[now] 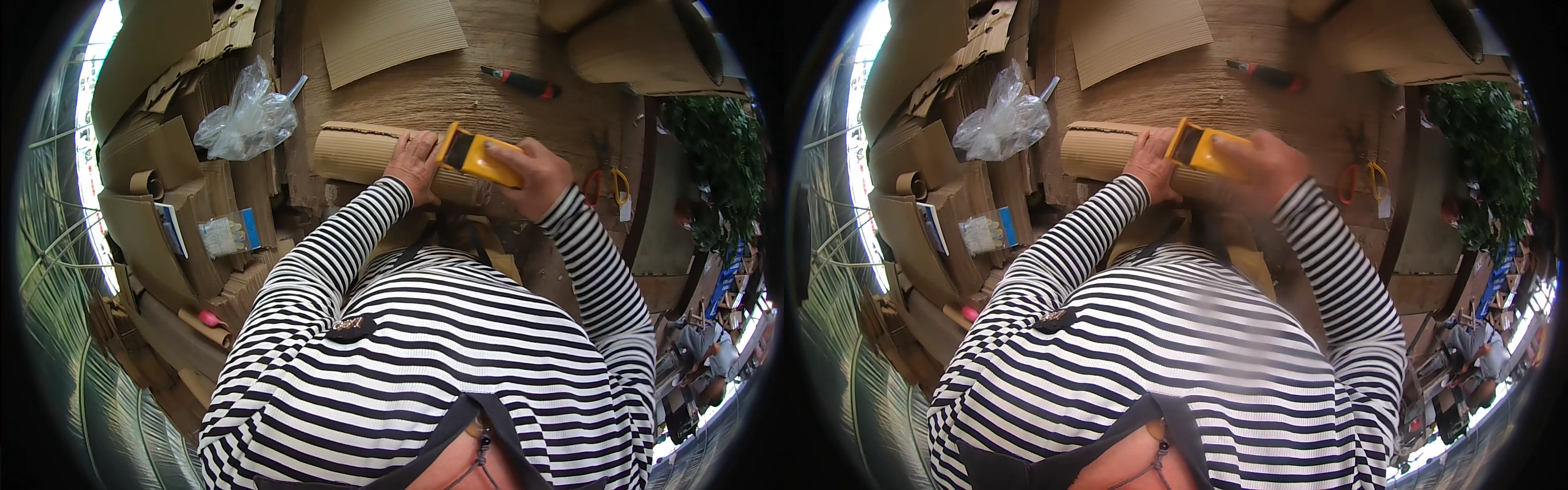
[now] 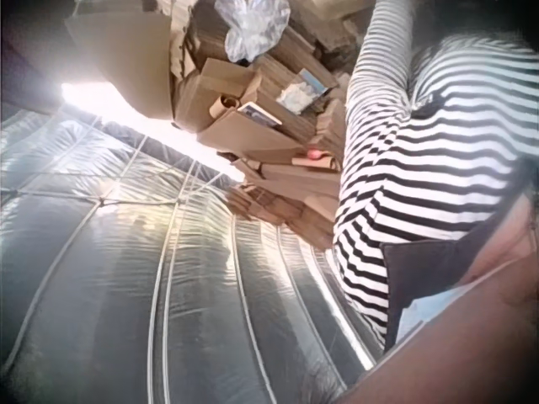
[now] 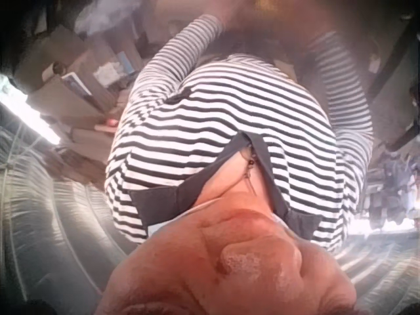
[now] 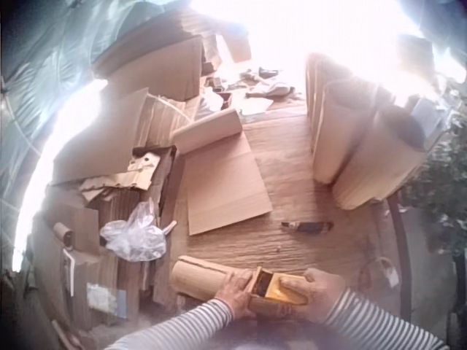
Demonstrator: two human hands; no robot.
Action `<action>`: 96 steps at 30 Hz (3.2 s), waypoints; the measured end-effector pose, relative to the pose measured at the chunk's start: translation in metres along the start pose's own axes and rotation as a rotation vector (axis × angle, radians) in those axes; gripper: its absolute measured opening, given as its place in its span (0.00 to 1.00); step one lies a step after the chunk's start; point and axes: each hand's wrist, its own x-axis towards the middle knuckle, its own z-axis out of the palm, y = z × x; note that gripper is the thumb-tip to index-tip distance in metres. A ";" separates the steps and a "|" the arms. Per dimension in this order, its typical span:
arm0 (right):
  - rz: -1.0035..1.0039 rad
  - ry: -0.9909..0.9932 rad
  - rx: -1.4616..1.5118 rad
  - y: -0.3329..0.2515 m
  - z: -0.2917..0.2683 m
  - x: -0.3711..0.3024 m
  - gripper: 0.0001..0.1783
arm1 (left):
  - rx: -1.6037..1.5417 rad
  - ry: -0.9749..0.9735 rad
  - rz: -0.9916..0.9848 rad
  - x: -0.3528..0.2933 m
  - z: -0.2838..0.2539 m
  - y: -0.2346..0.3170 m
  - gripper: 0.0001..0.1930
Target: The person rolls a sheet of corrugated cardboard around a cylindrical form to create a tube, secures the seam with tape, and places the finished tube among others. They then insert a small potted plant into a cardboard tube and secure it with tape.
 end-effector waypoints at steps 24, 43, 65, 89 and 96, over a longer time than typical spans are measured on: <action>0.179 0.113 0.352 0.137 0.049 -0.026 0.32 | 0.253 -0.204 0.221 0.089 -0.036 0.042 0.59; 0.580 0.109 1.207 0.018 0.197 -0.102 0.36 | 0.126 -0.503 0.182 0.208 -0.063 0.024 0.55; 0.175 0.276 0.746 0.019 0.035 -0.043 0.34 | -0.115 0.045 0.132 -0.031 0.009 -0.016 0.59; 0.630 0.209 1.064 0.081 0.167 -0.144 0.36 | -0.040 -0.261 0.140 0.062 -0.025 0.046 0.55; 0.759 0.014 1.061 -0.027 0.208 -0.242 0.36 | -0.028 -0.361 0.123 0.074 -0.026 0.039 0.58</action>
